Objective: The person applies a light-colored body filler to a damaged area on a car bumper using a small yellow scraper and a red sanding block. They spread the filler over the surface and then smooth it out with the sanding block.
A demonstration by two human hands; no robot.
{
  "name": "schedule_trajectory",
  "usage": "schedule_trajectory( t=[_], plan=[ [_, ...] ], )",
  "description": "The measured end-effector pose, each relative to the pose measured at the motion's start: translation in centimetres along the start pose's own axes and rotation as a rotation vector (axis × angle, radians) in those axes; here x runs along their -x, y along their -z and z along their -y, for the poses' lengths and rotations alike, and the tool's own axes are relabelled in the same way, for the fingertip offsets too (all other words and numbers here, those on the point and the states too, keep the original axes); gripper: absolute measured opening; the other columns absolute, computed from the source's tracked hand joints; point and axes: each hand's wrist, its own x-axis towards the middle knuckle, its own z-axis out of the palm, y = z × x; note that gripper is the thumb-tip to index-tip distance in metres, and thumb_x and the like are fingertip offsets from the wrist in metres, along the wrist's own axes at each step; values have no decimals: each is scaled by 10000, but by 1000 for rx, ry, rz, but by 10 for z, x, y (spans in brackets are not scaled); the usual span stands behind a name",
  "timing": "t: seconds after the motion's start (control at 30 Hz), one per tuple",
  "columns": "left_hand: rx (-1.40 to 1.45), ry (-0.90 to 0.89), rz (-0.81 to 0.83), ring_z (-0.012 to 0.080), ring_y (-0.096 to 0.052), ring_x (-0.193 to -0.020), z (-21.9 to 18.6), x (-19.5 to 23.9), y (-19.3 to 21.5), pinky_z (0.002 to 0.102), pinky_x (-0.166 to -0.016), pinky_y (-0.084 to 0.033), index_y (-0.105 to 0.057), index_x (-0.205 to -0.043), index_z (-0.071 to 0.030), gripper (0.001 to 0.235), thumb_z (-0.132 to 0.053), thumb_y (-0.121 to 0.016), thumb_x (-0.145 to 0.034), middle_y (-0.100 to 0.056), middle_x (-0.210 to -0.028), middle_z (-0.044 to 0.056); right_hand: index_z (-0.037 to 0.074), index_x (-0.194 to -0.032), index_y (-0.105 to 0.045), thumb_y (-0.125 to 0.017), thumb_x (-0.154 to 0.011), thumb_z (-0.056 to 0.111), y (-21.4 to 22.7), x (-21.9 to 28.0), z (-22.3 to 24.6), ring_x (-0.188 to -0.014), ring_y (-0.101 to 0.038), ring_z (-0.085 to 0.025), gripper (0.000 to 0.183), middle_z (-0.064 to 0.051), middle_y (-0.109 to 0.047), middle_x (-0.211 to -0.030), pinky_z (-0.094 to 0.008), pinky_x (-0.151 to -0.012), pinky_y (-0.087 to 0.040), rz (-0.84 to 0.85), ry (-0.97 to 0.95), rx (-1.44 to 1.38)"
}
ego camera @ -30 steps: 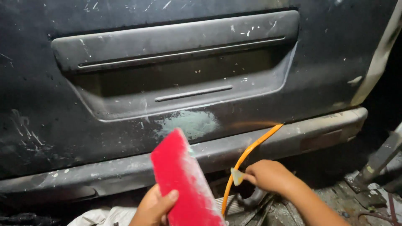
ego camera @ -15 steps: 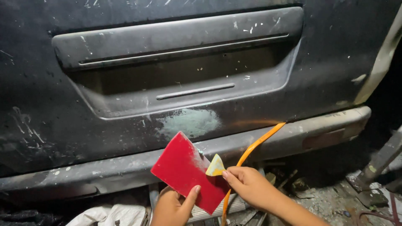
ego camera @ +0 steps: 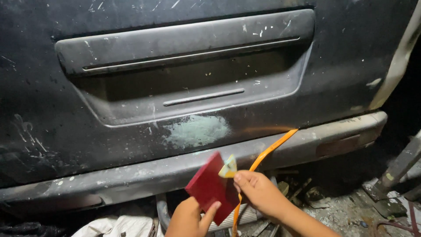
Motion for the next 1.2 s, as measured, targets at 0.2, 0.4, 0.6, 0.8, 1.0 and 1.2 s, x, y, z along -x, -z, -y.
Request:
schedule_trajectory(
  t=[0.2,0.4,0.6,0.8,1.0,1.2],
  plan=[
    [-310,-90,373,341,-715,-912,-5,-4,-3,440,-731,-517,-665,-1108,-204,233,-311,-630,-904,-767,-1019,51,112,-793,-523,-498,-1085,378,12,-8,-5,-465,-172,-90,397,59,-215,-560,-246,-410,-129,-67,-61,-645],
    [-75,210,157,103,-766,-822,0,-13,6,311,-747,-541,-735,-866,-158,177,-322,-672,-888,-820,-891,-23,-38,-1382,-631,-443,-1052,211,15,-16,24,-559,-377,-88,454,-93,-551,-802,-193,-393,-269,-220,-252,-764],
    [-29,438,-48,182,-731,-535,15,-24,41,337,-450,-578,-729,-946,-135,260,-380,-675,-875,-784,-801,35,-50,-1425,-623,-414,-1074,260,-13,-13,97,-675,-391,-127,513,-55,-513,-811,-284,-564,-327,-307,-14,-831],
    [174,629,-260,238,-622,-419,-8,-7,102,323,-368,-493,-678,-975,-17,260,-271,-638,-940,-770,-790,126,-27,-1103,-582,-430,-1063,179,-52,46,149,-769,-517,-213,259,-129,-594,-918,-334,-725,-429,-601,1146,235],
    [206,624,-326,232,-649,-435,3,21,116,318,-362,-459,-691,-923,-15,240,-253,-664,-931,-780,-731,124,3,-1322,-562,-440,-1014,168,13,-89,-51,-1212,-584,-383,371,-198,-625,-1292,-479,-1044,-439,-719,496,636],
    [124,558,-210,235,-630,-340,4,18,102,322,-369,-462,-643,-860,-60,274,-323,-659,-935,-701,-565,123,103,-1248,-586,-462,-1003,266,8,-37,-44,-1045,-666,-425,319,-147,-706,-1137,-505,-860,-478,-656,312,638]
  ],
)
